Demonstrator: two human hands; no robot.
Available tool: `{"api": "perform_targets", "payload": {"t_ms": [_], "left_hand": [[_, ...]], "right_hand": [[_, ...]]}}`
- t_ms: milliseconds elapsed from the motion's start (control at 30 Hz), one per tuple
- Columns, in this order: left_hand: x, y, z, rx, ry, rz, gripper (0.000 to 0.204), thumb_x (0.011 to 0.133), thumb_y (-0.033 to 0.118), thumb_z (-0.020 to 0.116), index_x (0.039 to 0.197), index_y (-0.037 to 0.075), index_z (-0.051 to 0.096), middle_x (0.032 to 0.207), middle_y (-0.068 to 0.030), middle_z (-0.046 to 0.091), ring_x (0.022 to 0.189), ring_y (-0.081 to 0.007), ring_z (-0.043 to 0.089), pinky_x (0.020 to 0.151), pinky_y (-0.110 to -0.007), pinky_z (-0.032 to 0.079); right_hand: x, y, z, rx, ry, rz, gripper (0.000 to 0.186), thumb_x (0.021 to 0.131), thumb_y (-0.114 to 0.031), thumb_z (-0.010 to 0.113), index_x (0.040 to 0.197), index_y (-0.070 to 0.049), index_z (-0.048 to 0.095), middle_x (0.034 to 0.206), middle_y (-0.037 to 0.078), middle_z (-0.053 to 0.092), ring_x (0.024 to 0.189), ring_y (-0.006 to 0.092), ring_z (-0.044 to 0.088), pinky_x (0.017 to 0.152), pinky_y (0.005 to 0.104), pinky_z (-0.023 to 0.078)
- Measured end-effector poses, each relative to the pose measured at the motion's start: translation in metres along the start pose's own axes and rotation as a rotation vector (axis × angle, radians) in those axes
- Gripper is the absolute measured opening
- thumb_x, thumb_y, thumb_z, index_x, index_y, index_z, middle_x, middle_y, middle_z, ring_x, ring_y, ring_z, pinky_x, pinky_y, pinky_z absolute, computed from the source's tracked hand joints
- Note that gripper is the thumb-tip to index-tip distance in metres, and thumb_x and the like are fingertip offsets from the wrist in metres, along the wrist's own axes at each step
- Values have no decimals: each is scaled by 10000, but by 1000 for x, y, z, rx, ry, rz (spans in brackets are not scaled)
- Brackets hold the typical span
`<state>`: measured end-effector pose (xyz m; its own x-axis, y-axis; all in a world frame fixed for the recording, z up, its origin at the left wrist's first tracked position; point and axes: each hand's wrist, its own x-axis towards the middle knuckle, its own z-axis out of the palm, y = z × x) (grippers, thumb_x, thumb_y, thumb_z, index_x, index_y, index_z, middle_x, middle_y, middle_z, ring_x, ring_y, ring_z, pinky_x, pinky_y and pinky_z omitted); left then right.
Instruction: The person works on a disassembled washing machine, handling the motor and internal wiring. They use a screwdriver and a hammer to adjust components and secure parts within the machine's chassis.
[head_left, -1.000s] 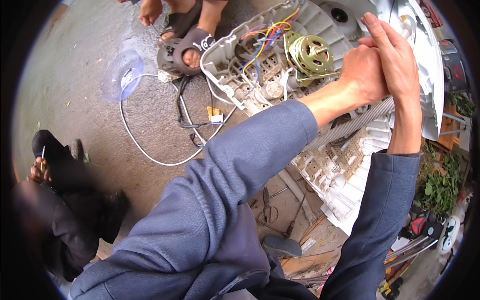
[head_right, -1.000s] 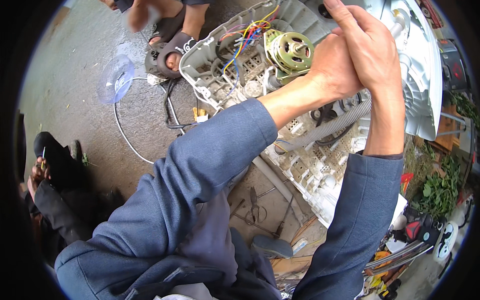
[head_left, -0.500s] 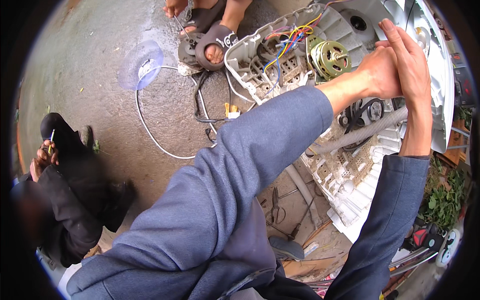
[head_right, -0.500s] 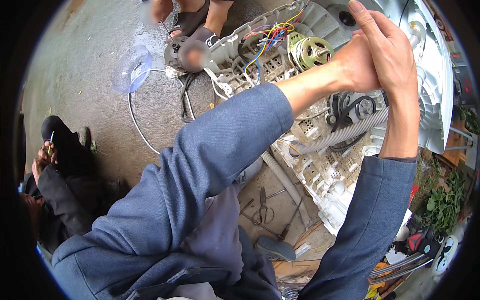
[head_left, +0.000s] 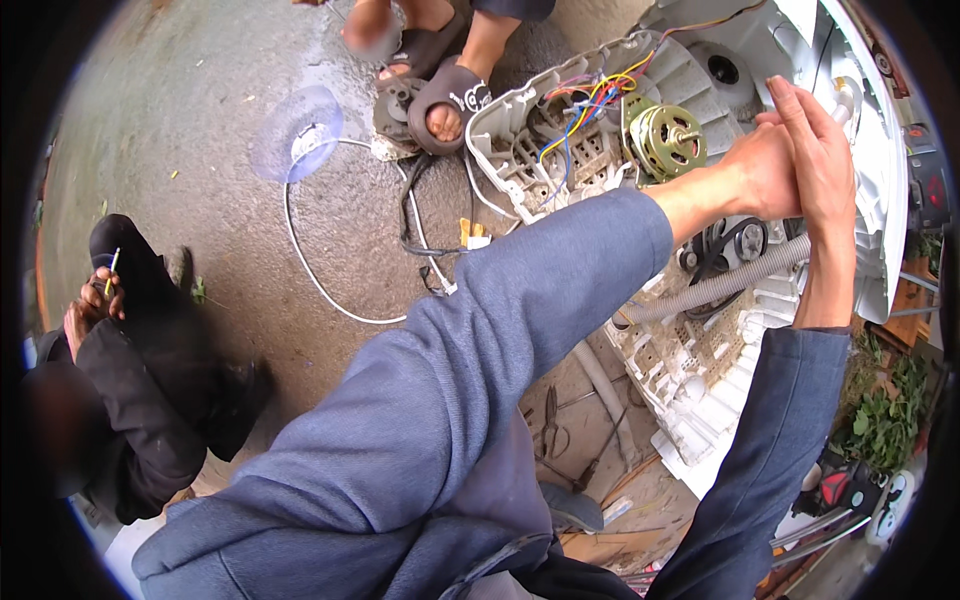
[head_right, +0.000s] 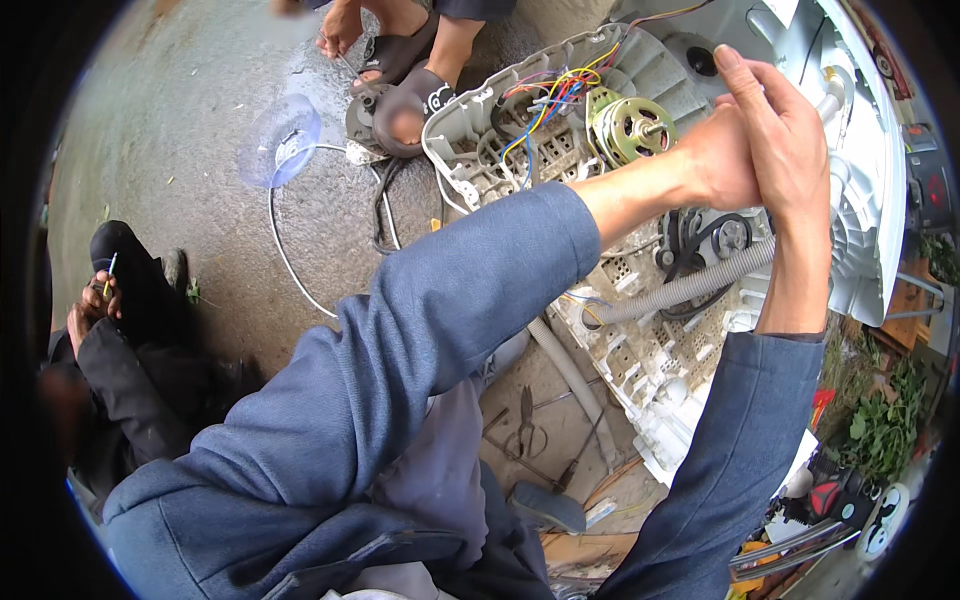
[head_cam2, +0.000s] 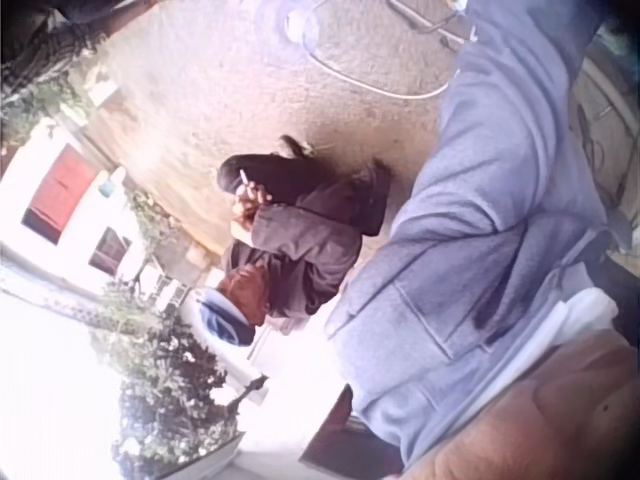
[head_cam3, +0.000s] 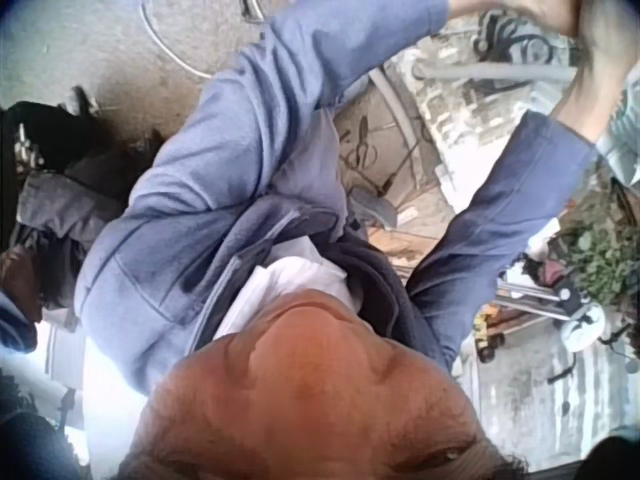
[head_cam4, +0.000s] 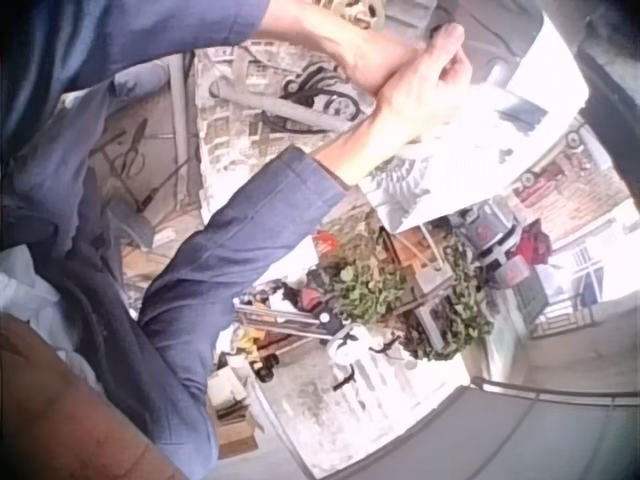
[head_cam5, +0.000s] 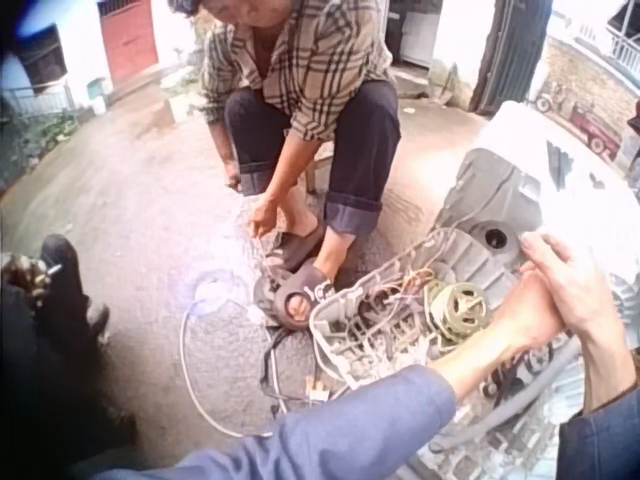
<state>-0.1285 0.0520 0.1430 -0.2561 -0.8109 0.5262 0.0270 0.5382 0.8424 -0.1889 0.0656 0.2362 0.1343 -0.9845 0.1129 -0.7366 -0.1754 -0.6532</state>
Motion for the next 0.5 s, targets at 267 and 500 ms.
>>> {"api": "perform_targets", "payload": {"t_ms": [267,500], "left_hand": [[-17,14,-12,-69,22,-171,209,821,178,688,940,7,707,915,-224,733,897,-421,711,797,-484,564],[-96,25,-41,118,199,-14,523,806,61,667,1296,1,494,1260,-234,570,1176,-409,564,1011,-478,458]], "right_hand": [[-1,7,6,269,56,-48,431,1014,-374,650,1213,6,697,959,98,737,905,159,685,838,276,525],[-19,9,38,834,218,-60,309,1037,-253,623,1147,32,671,767,44,642,666,117,592,620,244,481]]}}
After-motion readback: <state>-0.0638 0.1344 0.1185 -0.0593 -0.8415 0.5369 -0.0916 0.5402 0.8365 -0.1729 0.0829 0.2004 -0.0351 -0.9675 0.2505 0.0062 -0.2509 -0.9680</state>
